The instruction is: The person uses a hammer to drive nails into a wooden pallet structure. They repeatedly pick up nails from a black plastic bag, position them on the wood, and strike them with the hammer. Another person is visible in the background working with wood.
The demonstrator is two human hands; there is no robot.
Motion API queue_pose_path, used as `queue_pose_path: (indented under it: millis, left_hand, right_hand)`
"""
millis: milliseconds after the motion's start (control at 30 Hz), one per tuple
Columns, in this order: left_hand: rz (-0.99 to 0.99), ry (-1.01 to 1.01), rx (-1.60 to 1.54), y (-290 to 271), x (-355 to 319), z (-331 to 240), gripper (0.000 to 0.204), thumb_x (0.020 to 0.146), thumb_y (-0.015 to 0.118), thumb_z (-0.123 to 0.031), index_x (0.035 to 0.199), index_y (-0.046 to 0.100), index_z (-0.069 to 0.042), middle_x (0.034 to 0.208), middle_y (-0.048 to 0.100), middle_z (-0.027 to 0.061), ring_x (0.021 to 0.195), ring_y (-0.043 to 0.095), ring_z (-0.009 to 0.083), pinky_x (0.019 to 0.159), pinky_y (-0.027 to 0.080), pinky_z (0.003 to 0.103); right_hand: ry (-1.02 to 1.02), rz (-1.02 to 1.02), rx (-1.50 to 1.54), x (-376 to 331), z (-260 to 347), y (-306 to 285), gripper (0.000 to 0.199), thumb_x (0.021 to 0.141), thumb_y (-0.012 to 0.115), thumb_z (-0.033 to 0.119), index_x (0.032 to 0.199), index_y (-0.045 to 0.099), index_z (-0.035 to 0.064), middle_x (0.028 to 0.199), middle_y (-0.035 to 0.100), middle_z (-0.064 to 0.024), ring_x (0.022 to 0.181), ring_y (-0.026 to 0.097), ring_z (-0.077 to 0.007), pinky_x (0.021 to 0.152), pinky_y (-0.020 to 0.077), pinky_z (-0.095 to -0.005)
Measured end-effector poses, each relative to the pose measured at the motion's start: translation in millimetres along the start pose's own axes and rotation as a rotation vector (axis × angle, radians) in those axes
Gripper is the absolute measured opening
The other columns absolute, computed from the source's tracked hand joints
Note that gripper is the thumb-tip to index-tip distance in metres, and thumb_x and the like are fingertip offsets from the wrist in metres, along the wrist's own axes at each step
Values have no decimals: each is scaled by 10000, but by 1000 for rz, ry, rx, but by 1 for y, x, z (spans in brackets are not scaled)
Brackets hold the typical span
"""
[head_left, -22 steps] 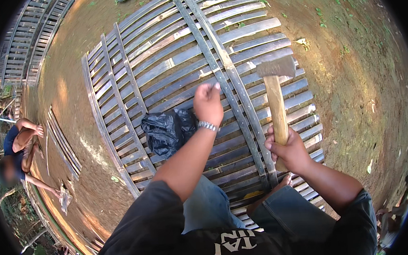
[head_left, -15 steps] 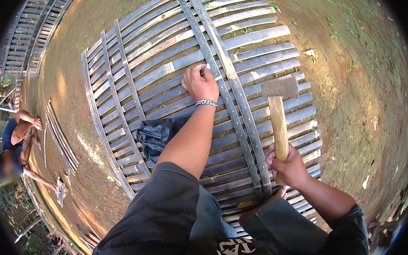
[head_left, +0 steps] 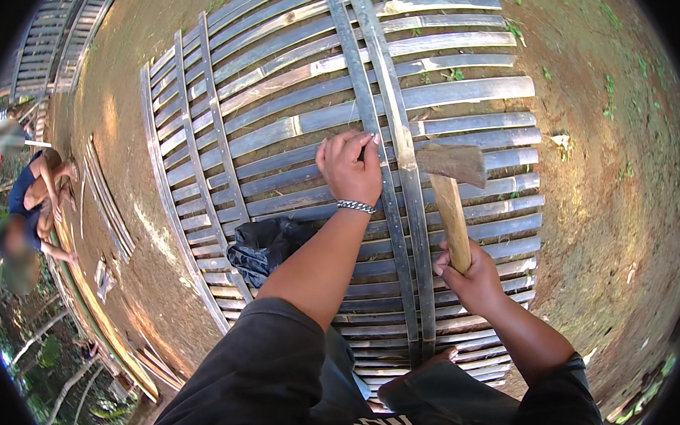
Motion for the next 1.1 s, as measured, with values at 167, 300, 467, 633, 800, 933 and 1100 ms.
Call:
queue_pose_path:
  millis: [167,300,467,633,800,933,1100]
  left_hand:
    - [5,-9,12,-5,1,-6,105,869,796,-202,878,752,-107,947,698,45,975,657,243,1086,376,466]
    - [11,-19,36,-4,0,-4,84,865,791,-187,878,750,-115,942,695,41,978,657,243,1086,380,476]
    - [-5,-25,19,-7,1,-6,60,868,778,-175,882,745,-126,954,700,25,987,656,237,1086,385,468]
    - [-29,-31,-2,-5,1,-4,51,858,772,-164,866,736,-129,964,706,15,1002,650,238,1094,377,452]
    - [-24,-38,3,-7,2,-5,31,847,754,-150,855,730,-133,970,708,8,1016,643,231,1097,372,444]
    - [-32,-36,-7,-5,1,-3,4,854,729,-143,853,733,-144,972,708,-3,1016,640,221,1095,374,442]
    - [-27,-53,-17,-7,2,-4,15,854,731,-156,853,735,-142,969,707,-1,1022,640,222,1096,373,442]
  right_hand:
    - [-33,44,-195,22,17,-10,384,939,654,41,1300,533,-7,923,718,-92,853,704,-203,810,553,-341]
    - [-160,76,-310,24,35,-19,414,944,573,18,1339,449,2,1058,696,-153,870,702,-247,807,554,-357]
    - [-14,109,-214,23,48,-25,543,1050,529,103,1565,356,85,1143,687,-195,969,714,-320,842,554,-384]
    - [-300,-22,-575,22,57,-26,517,1047,540,117,1541,389,86,1299,637,-283,1150,656,-467,939,541,-477]
    - [-406,-91,-716,33,70,-14,512,1029,558,106,1520,415,88,1274,648,-284,1113,655,-489,916,548,-519]
    - [-293,-112,-760,40,76,-16,513,1021,563,96,1514,419,88,1217,669,-280,1036,678,-485,855,563,-525]
    - [-424,-109,-823,41,76,-16,521,1010,574,85,1509,425,85,1181,676,-293,980,688,-493,802,569,-536]
Point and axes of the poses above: each hand's wrist, its own x-axis towards the middle knuckle, its own y-axis out of the palm, z = x × y, the point moved 6 cm from there along x, towards the middle knuckle
